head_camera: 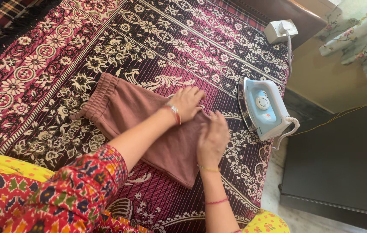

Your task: The person irons a pair of brown shorts and a grey polo shirt on a patterned bedspread. They smooth the garments by hand, use a steam iron to press the fabric, and fold the shorts after ironing. The shirt is laid flat and ironed across the body and collar area.

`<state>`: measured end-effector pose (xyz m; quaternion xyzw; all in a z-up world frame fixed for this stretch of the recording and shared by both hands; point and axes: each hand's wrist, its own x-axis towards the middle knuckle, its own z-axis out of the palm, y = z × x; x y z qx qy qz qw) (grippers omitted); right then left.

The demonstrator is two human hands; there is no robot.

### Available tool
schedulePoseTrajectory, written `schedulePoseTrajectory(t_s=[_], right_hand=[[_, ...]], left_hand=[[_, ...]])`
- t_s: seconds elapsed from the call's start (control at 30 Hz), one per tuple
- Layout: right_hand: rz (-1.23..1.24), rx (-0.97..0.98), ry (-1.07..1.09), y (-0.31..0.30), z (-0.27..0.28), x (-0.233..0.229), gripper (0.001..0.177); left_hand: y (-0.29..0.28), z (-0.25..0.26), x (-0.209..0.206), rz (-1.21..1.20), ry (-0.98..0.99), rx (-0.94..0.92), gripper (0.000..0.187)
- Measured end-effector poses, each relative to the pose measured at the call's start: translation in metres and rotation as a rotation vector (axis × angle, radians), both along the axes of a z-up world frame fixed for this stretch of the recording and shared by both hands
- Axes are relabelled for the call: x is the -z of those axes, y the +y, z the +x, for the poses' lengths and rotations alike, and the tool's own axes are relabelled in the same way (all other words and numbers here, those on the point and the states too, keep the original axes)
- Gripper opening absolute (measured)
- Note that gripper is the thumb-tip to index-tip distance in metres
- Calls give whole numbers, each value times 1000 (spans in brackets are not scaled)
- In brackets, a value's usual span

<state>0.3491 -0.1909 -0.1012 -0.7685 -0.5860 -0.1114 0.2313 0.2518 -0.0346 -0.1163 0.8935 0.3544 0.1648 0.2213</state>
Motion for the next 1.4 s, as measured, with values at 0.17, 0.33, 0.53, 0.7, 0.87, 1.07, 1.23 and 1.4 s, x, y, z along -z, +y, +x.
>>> schedulePoseTrajectory(t_s=[0.17,0.33,0.53,0.7,0.87,1.07,1.23,1.4], right_hand=[[89,7,-63,-2,19,-12,51],[255,285,-302,33,119,-59,65],[-499,332,-40,88,172,-124,84],[-487,109,34,21,120,-167,67],[-423,21,65,-40,10,-163,61],[-452,-10,-254,-31,-82,-120,62],[-360,87,-277,77,-85,-103,70],[-378,52,-115,146,-70,-102,73]], left_hand=[[-75,-8,-14,458,232,-215,82],[-137,-33,-22,-17,368,-130,105],[-157,-64,-25,-144,101,205,69],[-177,-123,-48,-394,462,273,70],[-190,-139,-72,-310,549,178,75],[-193,-137,-58,-384,597,170,54],[-168,-133,-69,-408,656,314,54],[-161,-141,-90,-382,657,346,58]])
